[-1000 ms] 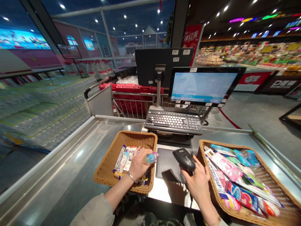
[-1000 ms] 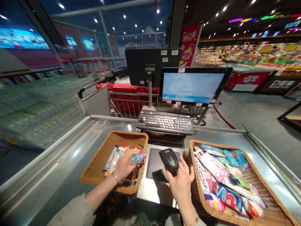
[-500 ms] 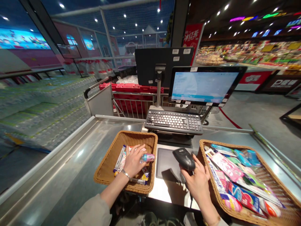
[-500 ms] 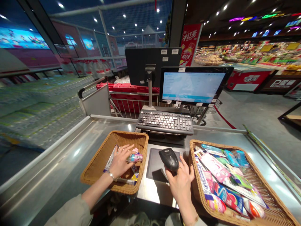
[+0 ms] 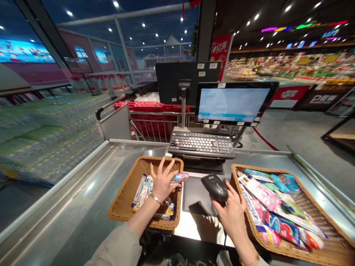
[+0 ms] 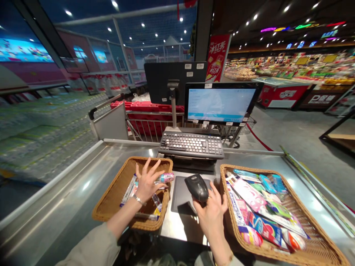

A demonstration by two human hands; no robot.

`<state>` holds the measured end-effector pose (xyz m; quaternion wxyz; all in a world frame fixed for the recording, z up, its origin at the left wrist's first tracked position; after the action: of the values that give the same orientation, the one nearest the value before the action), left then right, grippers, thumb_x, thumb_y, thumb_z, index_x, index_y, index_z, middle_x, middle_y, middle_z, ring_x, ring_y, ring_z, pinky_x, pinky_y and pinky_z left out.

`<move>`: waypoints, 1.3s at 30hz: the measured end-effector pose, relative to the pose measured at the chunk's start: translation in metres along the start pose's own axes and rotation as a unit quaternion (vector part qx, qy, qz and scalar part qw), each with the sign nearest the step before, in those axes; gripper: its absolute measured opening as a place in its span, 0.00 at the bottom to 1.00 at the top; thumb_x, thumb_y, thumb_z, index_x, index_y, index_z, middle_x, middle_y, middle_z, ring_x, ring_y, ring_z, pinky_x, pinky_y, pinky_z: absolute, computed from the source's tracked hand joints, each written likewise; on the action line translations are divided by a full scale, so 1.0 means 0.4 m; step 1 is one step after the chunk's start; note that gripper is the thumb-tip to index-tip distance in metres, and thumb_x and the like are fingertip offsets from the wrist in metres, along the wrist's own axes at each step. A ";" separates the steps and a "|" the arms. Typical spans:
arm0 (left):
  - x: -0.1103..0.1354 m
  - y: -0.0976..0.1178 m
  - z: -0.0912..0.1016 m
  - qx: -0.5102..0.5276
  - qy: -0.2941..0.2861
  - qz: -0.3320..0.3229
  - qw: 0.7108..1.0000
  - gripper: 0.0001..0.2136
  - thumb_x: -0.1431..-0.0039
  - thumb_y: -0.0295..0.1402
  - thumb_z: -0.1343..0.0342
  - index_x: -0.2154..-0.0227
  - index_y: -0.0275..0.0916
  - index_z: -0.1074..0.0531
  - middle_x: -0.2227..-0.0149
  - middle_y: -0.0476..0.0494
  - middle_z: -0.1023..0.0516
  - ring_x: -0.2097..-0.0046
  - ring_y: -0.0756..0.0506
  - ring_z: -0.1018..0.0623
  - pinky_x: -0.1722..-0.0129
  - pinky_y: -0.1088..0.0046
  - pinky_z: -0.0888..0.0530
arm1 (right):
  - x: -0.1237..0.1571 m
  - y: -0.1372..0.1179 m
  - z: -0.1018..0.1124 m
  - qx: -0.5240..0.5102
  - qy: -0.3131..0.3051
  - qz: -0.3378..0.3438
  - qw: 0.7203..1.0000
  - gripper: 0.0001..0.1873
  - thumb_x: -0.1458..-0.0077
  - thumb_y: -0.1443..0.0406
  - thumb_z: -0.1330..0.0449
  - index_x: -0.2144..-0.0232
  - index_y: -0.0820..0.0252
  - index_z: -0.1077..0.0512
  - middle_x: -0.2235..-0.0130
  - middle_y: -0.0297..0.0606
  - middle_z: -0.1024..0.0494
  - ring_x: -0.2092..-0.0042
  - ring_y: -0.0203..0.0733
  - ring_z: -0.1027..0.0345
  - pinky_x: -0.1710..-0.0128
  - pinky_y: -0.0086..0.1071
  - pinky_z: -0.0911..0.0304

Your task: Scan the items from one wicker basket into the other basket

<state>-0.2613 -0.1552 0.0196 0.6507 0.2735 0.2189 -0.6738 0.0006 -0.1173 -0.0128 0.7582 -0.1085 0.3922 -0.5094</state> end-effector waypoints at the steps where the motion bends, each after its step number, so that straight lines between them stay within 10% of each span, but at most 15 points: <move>1: -0.008 0.005 -0.003 0.004 0.000 -0.004 1.000 0.18 0.54 0.45 0.34 0.59 0.48 0.24 0.42 0.42 0.30 0.36 0.28 0.42 0.43 0.27 0.59 | 0.000 -0.001 0.004 0.001 0.002 0.004 1.000 0.15 0.49 0.55 0.45 0.65 0.57 0.25 0.54 0.43 0.22 0.42 0.52 0.39 0.38 0.54 0.64; 39: -0.116 0.119 -0.098 0.039 0.021 -0.026 0.999 0.17 0.51 0.43 0.36 0.56 0.56 0.25 0.40 0.52 0.32 0.34 0.31 0.45 0.39 0.36 0.67 | 0.010 0.003 0.087 0.044 -0.026 0.016 0.999 0.07 0.50 0.62 0.42 0.67 0.54 0.26 0.52 0.40 0.24 0.38 0.54 0.46 0.38 0.59 0.68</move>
<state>-0.2104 -0.0974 0.0233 0.6172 0.3068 0.2126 -0.6926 0.0265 -0.1283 0.0080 0.7802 -0.0819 0.3509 -0.5113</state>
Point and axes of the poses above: each hand's wrist, its own x-axis away from the middle knuckle, its own z-axis out of the back of the hand, y = z × x, the point moved 1 cm from there along -x, towards the middle knuckle
